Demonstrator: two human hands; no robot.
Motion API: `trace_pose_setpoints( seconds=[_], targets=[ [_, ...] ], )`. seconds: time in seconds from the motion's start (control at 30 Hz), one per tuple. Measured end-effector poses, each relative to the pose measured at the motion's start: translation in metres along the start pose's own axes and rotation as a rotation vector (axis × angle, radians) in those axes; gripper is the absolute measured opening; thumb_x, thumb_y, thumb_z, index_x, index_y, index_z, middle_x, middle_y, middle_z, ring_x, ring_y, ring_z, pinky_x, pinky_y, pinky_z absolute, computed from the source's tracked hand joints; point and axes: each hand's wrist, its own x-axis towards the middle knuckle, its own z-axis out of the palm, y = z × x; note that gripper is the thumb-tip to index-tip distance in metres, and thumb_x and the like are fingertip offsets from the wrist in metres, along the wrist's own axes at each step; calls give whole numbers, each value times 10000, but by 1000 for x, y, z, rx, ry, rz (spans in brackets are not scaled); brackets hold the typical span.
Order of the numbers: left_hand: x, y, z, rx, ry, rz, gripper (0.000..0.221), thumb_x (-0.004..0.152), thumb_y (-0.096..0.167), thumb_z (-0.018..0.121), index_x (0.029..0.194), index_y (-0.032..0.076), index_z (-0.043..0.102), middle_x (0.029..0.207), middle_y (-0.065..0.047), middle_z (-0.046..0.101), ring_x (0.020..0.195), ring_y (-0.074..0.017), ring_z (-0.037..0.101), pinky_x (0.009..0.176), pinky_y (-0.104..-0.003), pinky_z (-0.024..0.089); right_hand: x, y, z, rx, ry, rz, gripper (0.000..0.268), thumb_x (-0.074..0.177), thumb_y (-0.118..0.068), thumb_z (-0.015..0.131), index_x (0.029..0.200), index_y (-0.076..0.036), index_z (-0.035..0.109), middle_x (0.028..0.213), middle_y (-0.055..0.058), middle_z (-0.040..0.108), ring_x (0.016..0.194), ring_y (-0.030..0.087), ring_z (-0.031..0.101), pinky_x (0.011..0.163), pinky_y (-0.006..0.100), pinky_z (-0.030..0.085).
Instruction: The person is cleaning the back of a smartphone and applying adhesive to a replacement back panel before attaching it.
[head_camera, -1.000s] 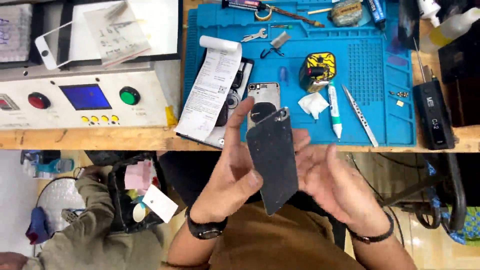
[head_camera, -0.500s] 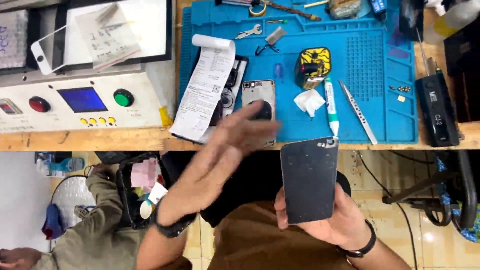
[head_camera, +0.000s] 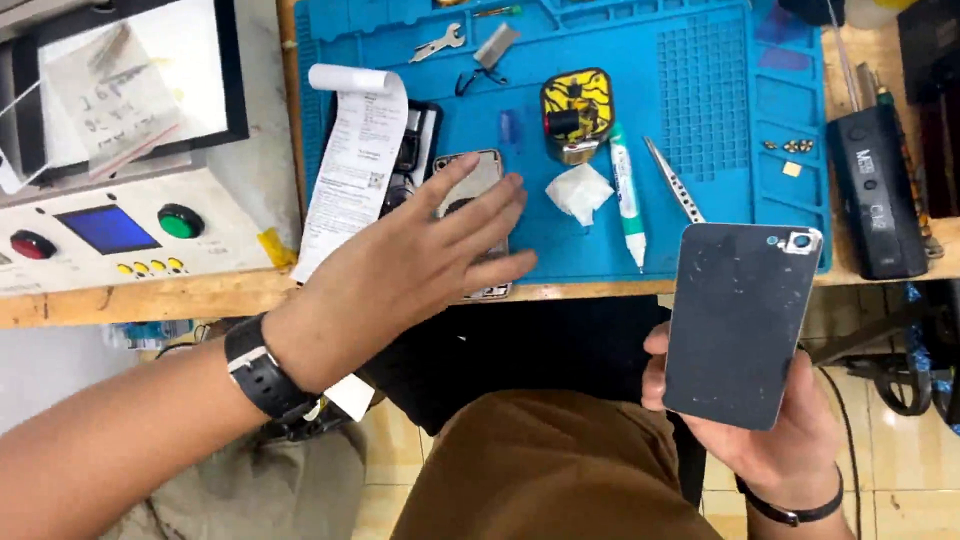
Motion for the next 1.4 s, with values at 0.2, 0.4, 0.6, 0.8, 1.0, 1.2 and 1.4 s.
trace_pose_setpoints(
  seconds=[0.2,0.4,0.6,0.8,1.0,1.2,1.4],
  targets=[
    [5,-1,-7,-74,-19,50,959,667,302,626,1460,293,87,1447,-113,319,1365,-271,243,1114,-478,225,2,-6,-7,-22,38,15,576,1001,-307,723,1351,25,407,1212,324,527,903,415,579,805,473,466],
    [13,-5,8,-72,67,83,831,704,197,661,1373,328,185,1287,-86,459,1314,-258,329,1120,-479,216,-1,-14,-14,-8,60,23,641,1008,-307,736,1364,56,346,1200,351,502,953,431,549,814,504,447],
    [19,-8,12,-174,165,81,683,707,215,677,1274,301,305,1241,-82,487,1271,-260,389,1117,-472,251,-3,-22,-16,-12,155,24,638,959,-256,807,1356,42,408,1209,282,513,1091,404,506,895,548,403],
    [25,-10,17,-352,342,14,384,915,161,559,1242,256,382,984,-110,506,1026,-255,533,1061,-451,368,-4,-29,-17,-31,147,76,706,961,-280,864,1363,39,380,1165,330,517,1014,409,560,859,536,446],
    [10,-14,11,-768,164,-16,1004,554,317,695,1444,165,257,1200,-154,450,1199,-313,384,1051,-553,256,-4,-32,-17,-128,189,70,727,946,-286,889,1382,31,400,1171,338,567,1027,422,595,833,545,472],
    [12,-6,16,-865,203,-180,859,765,538,705,1385,68,339,1075,-90,530,1065,-249,504,1041,-511,316,16,-34,11,-718,699,257,967,537,-389,465,1393,47,353,1176,401,537,928,528,567,806,669,480],
    [12,-3,28,-804,319,-162,789,641,262,806,1303,160,389,935,-46,513,834,-230,527,836,-367,384,34,-37,20,-977,444,165,1089,587,-581,547,1466,-23,228,1191,277,498,841,382,554,772,513,493]
  ],
)
